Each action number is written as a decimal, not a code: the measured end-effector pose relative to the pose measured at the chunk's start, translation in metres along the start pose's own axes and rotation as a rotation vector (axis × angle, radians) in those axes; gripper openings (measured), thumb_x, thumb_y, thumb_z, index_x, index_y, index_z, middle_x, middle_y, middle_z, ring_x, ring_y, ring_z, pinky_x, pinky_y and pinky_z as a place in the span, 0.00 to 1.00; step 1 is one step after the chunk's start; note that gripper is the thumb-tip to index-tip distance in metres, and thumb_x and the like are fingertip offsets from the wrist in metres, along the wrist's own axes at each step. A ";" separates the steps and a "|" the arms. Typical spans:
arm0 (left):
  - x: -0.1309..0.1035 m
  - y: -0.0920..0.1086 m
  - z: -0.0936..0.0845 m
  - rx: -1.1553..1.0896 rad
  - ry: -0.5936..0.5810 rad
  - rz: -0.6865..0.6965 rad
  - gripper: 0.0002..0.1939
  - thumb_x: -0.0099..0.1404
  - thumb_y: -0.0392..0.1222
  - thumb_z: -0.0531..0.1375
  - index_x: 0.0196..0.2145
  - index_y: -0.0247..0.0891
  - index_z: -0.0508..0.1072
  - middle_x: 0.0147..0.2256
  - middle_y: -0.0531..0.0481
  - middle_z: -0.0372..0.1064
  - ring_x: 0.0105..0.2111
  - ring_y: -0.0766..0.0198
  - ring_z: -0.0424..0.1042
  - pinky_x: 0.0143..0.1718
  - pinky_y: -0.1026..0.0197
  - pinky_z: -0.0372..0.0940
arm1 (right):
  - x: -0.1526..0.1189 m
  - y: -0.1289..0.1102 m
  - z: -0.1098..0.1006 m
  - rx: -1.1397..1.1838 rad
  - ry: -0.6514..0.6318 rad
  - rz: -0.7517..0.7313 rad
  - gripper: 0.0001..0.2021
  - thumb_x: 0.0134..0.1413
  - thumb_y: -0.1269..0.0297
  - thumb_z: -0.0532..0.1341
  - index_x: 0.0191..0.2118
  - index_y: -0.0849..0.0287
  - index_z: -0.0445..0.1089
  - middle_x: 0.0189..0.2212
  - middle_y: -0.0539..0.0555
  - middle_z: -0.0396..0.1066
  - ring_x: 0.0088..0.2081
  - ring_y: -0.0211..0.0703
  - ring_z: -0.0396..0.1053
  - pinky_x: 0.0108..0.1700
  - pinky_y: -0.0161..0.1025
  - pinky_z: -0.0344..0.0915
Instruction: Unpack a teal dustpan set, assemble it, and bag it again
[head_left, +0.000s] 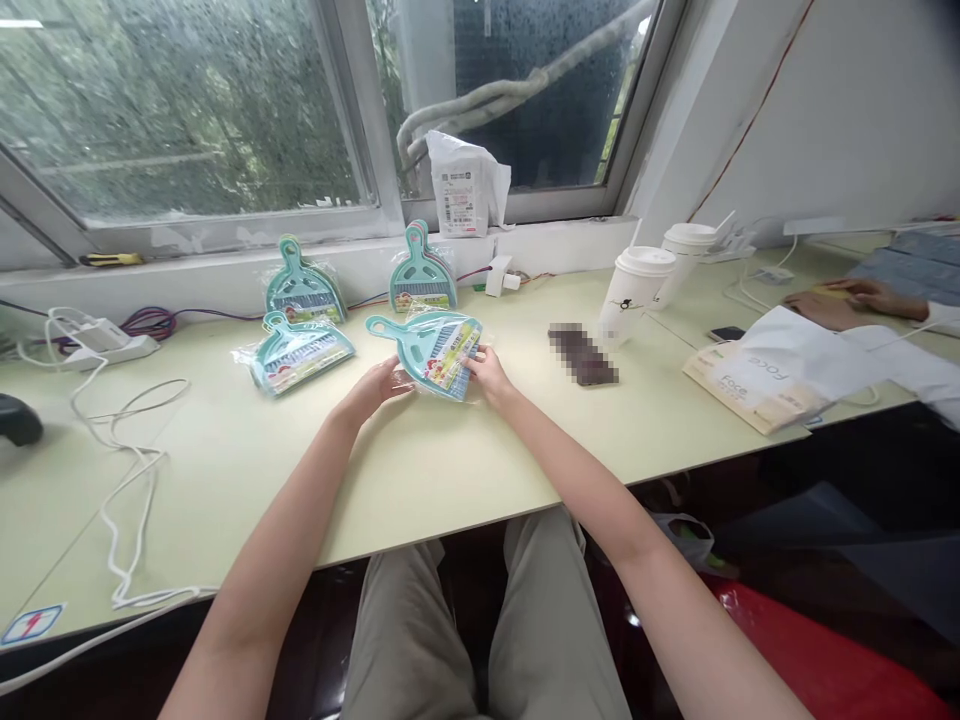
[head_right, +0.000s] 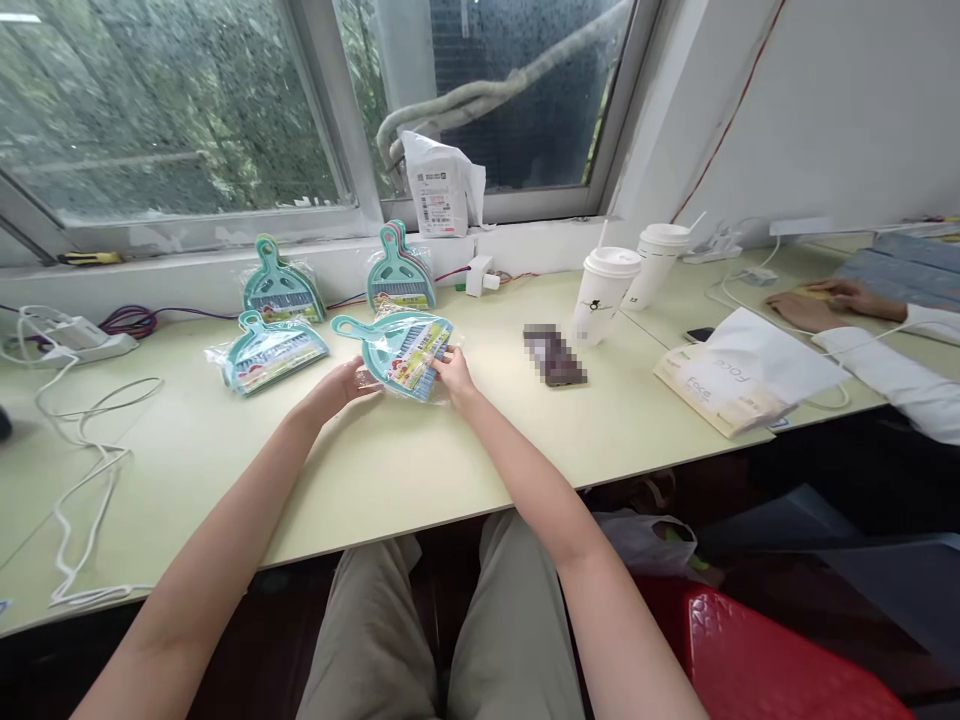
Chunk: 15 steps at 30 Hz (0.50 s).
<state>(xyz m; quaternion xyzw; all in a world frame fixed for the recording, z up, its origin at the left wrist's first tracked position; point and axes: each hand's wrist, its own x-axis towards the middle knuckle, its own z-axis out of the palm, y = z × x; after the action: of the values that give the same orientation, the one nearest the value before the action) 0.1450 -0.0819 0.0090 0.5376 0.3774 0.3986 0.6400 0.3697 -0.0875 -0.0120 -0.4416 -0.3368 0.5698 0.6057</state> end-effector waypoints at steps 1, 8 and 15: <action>0.002 -0.001 0.000 -0.015 0.051 -0.002 0.20 0.63 0.52 0.60 0.45 0.35 0.73 0.35 0.44 0.75 0.37 0.59 0.76 0.46 0.53 0.70 | -0.001 -0.002 0.000 0.000 -0.004 -0.002 0.20 0.47 0.73 0.68 0.41 0.54 0.59 0.33 0.48 0.75 0.37 0.41 0.75 0.47 0.45 0.74; 0.017 0.006 -0.030 -0.278 0.682 0.095 0.10 0.69 0.33 0.48 0.41 0.30 0.68 0.33 0.44 0.72 0.32 0.63 0.74 0.42 0.55 0.71 | -0.006 -0.014 -0.001 -0.023 -0.141 -0.007 0.18 0.40 0.73 0.72 0.39 0.59 0.69 0.32 0.52 0.77 0.34 0.43 0.76 0.45 0.47 0.75; -0.027 0.016 -0.107 0.272 1.356 0.371 0.20 0.69 0.29 0.46 0.57 0.29 0.48 0.58 0.32 0.54 0.56 0.59 0.61 0.58 0.47 0.58 | -0.003 -0.019 -0.014 0.082 0.052 -0.010 0.12 0.46 0.79 0.66 0.37 0.60 0.70 0.34 0.52 0.78 0.35 0.40 0.76 0.46 0.41 0.74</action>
<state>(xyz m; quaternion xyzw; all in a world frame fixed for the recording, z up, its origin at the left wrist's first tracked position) 0.0351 -0.0640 0.0113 0.3017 0.6410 0.6965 0.1135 0.3898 -0.0914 0.0004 -0.4294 -0.2992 0.5685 0.6347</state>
